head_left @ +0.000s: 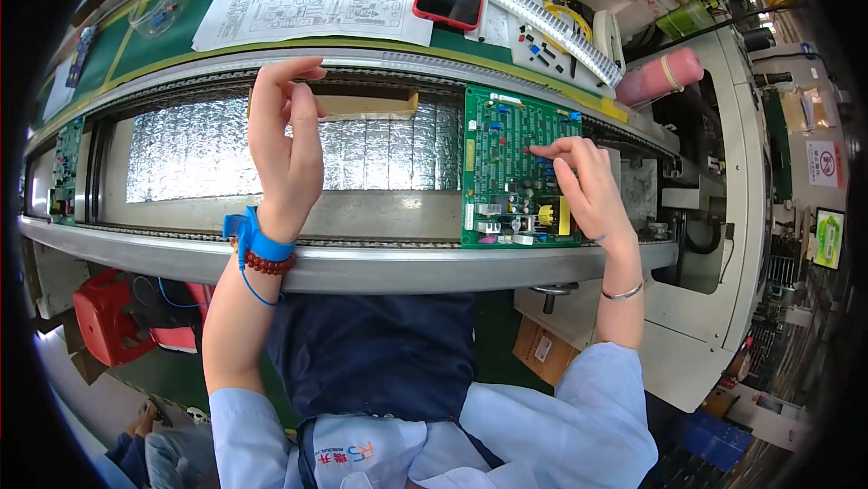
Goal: Inspecting and manually placing electronic components onto printed circuit boards on a factory assembly line.
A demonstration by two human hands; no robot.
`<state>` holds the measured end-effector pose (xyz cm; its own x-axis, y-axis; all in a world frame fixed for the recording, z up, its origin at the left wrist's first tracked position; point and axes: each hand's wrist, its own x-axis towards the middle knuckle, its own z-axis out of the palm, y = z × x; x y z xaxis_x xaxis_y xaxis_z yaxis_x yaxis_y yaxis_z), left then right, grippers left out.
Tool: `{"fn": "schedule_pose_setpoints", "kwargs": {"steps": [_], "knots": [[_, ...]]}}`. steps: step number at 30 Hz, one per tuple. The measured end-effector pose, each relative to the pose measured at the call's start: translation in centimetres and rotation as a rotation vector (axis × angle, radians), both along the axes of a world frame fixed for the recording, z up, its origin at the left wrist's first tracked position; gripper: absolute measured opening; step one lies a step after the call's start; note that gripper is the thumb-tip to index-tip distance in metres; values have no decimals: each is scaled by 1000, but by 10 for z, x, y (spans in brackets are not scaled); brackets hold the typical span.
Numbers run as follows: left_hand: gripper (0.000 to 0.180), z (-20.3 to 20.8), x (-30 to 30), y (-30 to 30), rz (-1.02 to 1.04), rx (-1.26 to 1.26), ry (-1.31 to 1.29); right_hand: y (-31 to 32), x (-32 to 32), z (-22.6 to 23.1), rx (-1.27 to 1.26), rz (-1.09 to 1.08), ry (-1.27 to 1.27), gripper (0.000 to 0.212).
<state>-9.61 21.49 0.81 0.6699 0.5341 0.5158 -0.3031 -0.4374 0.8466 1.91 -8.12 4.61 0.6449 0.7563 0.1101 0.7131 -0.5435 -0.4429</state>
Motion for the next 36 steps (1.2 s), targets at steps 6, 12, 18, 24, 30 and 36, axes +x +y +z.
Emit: {"fn": "schedule_pose_setpoints", "kwargs": {"steps": [6, 12, 18, 24, 30, 36], "knots": [[22, 1, -1, 1, -1, -28, 0, 4, 0, 0, -29, 8, 28, 17], [22, 2, 0, 1, 2, -32, -1, 3, 1, 3, -75, 5, 30, 18], [22, 1, 0, 2, 7, -27, 1, 12, -1, 3, 8, 36, 57, 21], [22, 2, -1, 4, -1, -32, -7, 17, -1, 2, -138, 80, 47, 20], [22, 0, -1, 5, -2, -30, -18, 17, -1, 1, -82, 65, 40, 26], [21, 2, -2, 5, -1, -48, -17, 22, 0, 1, -61, 51, 40, 26]]}}
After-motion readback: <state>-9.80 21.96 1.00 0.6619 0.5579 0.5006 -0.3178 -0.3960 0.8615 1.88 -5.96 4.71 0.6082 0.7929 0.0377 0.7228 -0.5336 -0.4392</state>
